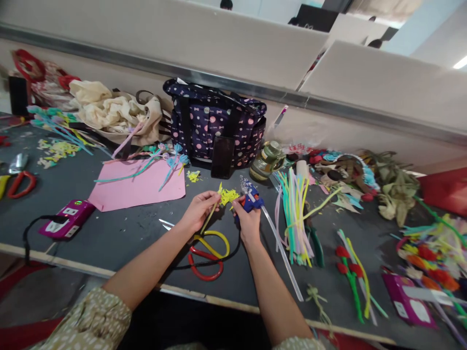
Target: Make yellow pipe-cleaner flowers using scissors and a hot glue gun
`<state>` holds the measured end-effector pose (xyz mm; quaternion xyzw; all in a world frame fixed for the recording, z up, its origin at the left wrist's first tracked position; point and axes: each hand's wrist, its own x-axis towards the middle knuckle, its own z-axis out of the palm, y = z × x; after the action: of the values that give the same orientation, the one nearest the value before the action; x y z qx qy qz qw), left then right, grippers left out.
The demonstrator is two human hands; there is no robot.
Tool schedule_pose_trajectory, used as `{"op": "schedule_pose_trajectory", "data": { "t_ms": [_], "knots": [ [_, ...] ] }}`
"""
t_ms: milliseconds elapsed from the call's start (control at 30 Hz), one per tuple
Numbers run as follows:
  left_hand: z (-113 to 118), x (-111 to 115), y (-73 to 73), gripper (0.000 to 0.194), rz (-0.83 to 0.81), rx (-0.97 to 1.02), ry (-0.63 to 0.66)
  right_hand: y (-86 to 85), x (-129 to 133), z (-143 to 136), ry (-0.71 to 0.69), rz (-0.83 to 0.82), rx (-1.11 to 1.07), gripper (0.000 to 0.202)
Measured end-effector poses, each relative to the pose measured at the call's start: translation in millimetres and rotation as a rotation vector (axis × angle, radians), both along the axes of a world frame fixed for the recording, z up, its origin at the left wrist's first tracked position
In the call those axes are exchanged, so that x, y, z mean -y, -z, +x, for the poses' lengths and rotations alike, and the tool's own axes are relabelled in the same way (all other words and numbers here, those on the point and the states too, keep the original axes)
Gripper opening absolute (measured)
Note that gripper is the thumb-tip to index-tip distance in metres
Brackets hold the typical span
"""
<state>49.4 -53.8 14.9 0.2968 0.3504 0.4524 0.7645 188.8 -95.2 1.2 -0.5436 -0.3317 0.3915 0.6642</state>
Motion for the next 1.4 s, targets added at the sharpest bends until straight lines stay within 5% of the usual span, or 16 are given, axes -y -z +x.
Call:
{"op": "schedule_pose_trajectory", "data": {
  "t_ms": [333, 1000, 1400],
  "knots": [
    [4, 3, 2.1, 0.027, -0.064, 0.075, 0.099, -4.7, 3, -7, -0.021, -0.008, -0.122, 0.034],
    [1, -3, 1.5, 0.026, -0.073, 0.014, 0.07, 2.4, 1, 3, 0.0, -0.025, 0.064, 0.028],
    [3, 0, 3.5, 0.028, -0.083, 0.017, 0.137, -5.7, 4, -3, -0.147, -0.01, 0.054, 0.024]
  ]
}}
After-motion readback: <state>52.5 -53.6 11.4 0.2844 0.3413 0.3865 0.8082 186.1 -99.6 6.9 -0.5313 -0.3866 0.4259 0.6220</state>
